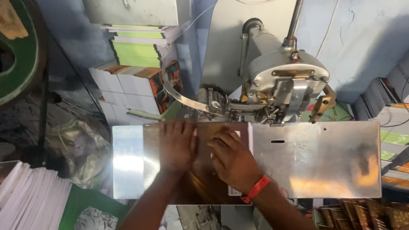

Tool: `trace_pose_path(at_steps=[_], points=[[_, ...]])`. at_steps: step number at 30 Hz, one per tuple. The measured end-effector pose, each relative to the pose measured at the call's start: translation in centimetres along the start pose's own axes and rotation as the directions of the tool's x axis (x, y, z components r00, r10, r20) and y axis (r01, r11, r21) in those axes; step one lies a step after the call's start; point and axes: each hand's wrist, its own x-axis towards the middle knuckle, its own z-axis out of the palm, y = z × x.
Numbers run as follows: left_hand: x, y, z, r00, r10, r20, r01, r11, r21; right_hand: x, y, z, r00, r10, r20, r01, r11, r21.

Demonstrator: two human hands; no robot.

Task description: The person places a book cover onto a stack of pages and feeds the assembly into a binding machine. The person operates the machine to stitch the spine, then removes the bound book and sets it aside. The person repeats this process for several books.

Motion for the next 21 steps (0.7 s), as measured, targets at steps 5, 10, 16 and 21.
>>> trace_pose_path(at_steps=[5, 10, 16, 21], points=[[0.3, 3.0, 1.2, 1.000, 0.016, -0.018, -0.017, 0.999, -0.047, -1.2, 1.6, -0.1, 0.991, 0.089, -0.099, -0.096, 0.994, -0.059], [1.1, 6.1, 3.1, 0.998, 0.029, 0.059, -0.026, 0.999, -0.039, -3.9, 3.7, -2.1, 0.949, 0.291, -0.123, -0.305, 0.946, -0.112], [0.4, 6.2, 4.8, 0.999, 0.040, -0.028, -0.044, 0.983, -0.179, -7.5, 7.2, -5.2, 0.971, 0.239, -0.022, -0.232, 0.913, -0.334], [-0.6, 1.9, 2.3, 1.000, -0.026, -0.004, 0.026, 0.998, -0.053, -9.3, 9.1, -5.6, 0.974, 0.228, 0.016, -0.202, 0.891, -0.407]])
